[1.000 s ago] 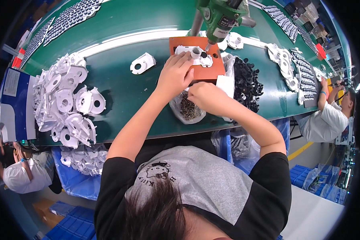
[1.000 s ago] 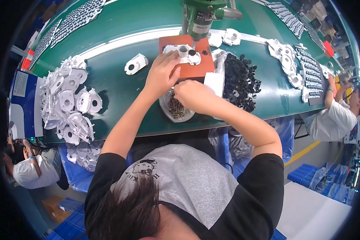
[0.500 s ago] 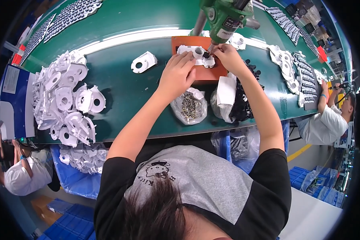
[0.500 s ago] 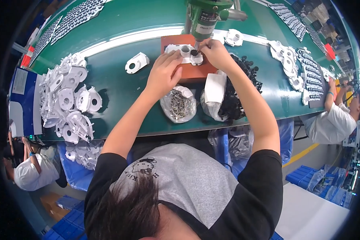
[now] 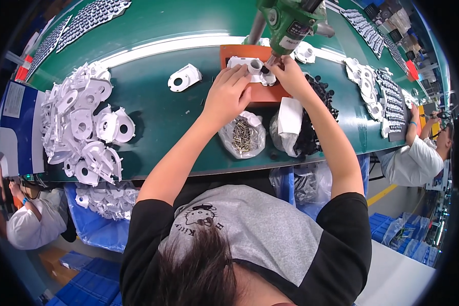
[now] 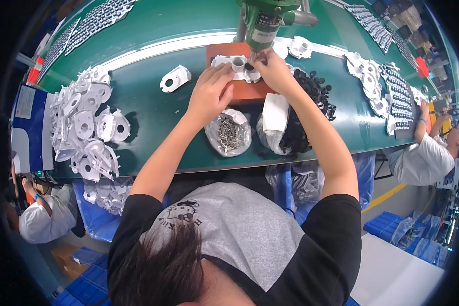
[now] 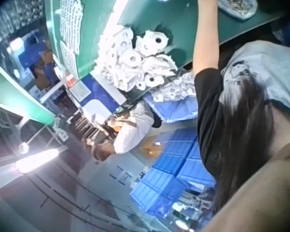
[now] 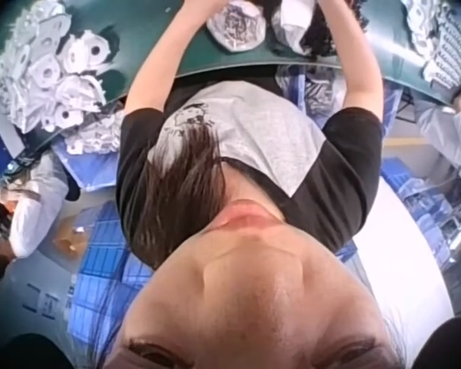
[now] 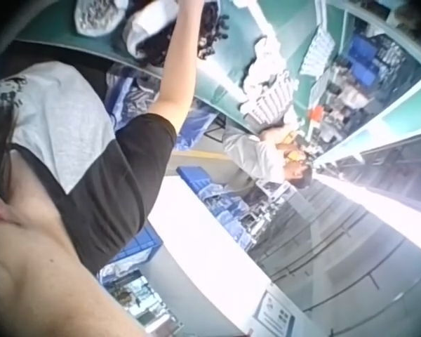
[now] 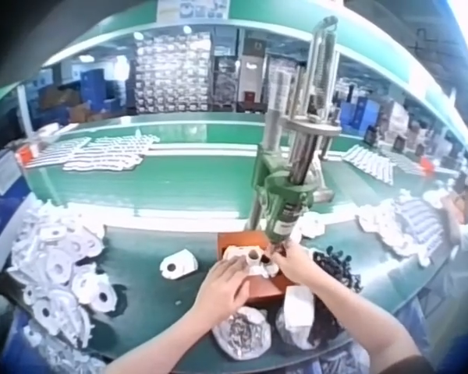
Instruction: Assembling white plastic components using a manual press machine on an industrial assembly line.
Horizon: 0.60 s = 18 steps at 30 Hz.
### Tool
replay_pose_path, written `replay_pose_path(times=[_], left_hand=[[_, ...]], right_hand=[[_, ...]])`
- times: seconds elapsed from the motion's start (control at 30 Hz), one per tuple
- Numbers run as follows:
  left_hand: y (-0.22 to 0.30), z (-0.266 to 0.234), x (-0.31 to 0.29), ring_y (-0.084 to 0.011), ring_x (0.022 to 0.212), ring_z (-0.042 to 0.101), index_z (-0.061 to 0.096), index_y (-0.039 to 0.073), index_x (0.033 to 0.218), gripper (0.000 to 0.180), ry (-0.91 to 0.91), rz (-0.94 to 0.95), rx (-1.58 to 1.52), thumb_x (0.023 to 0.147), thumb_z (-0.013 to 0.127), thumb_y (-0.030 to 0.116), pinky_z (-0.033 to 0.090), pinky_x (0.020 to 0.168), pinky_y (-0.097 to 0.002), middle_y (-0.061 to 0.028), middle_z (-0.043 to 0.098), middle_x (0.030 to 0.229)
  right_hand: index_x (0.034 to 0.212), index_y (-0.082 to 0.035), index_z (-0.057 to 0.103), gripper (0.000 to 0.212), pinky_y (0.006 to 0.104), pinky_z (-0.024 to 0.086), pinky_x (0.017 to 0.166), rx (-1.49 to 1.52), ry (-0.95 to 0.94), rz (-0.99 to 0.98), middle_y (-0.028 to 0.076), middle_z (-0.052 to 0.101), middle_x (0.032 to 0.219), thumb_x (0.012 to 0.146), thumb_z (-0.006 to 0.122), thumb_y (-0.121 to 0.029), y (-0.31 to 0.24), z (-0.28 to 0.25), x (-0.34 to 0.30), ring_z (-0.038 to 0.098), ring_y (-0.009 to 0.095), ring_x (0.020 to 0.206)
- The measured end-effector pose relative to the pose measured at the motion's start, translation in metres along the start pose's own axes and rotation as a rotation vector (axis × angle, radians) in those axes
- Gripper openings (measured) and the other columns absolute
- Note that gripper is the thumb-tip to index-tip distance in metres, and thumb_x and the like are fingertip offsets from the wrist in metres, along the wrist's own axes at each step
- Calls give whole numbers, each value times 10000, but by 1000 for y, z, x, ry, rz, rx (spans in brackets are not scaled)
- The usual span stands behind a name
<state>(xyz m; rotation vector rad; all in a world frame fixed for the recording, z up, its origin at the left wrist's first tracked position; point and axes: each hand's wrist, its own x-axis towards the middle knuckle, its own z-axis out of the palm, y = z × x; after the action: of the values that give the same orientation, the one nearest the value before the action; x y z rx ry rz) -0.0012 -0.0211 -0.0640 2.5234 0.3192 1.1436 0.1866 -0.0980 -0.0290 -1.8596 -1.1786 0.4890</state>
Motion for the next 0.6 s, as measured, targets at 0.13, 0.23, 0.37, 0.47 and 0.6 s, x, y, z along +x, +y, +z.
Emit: replay_pose_path(times=[0.13, 0.23, 0.37, 0.47, 0.6], left_hand=[[0, -4, 1, -335, 1128, 506, 587, 12, 1043, 269, 2, 2, 9, 794, 579, 114, 368, 993, -442, -152, 561, 1200], [-1, -5, 0, -334, 1124, 509, 588, 9, 1039, 267, 6, 6, 17, 792, 579, 110, 372, 990, -441, -155, 565, 1191], [6, 2, 6, -334, 1120, 511, 586, 3, 1038, 268, 0, 41, 4, 793, 579, 112, 375, 987, -445, -163, 565, 1184], [0, -2, 1, -323, 1079, 528, 595, -10, 990, 261, 37, 48, 25, 765, 586, 122, 383, 973, -445, -180, 578, 1125], [-1, -4, 0, -321, 1069, 536, 596, -8, 977, 250, 24, 32, 43, 755, 590, 106, 396, 961, -443, -174, 583, 1119]], right_hand=[[953, 33, 597, 303, 292, 459, 762, -127, -114, 82, 107, 630, 847, 828, 617, -243, 0, -4, 13, 597, 178, 813], [955, 19, 601, 304, 284, 460, 723, -209, -220, 64, 70, 618, 823, 818, 632, -251, -6, -12, 17, 563, 152, 763], [1074, -48, 587, 344, 292, 470, 653, 448, -350, -99, 67, 624, 955, 855, 564, -312, 75, -94, 95, 586, 161, 824], [1019, -26, 612, 446, 282, 489, 767, 565, 360, -141, 59, 637, 971, 822, 589, -425, -67, -109, 94, 600, 180, 908], [967, -61, 587, 379, 295, 447, 635, 707, 361, -233, 43, 592, 855, 877, 499, -418, -154, -138, 123, 529, 174, 723]])
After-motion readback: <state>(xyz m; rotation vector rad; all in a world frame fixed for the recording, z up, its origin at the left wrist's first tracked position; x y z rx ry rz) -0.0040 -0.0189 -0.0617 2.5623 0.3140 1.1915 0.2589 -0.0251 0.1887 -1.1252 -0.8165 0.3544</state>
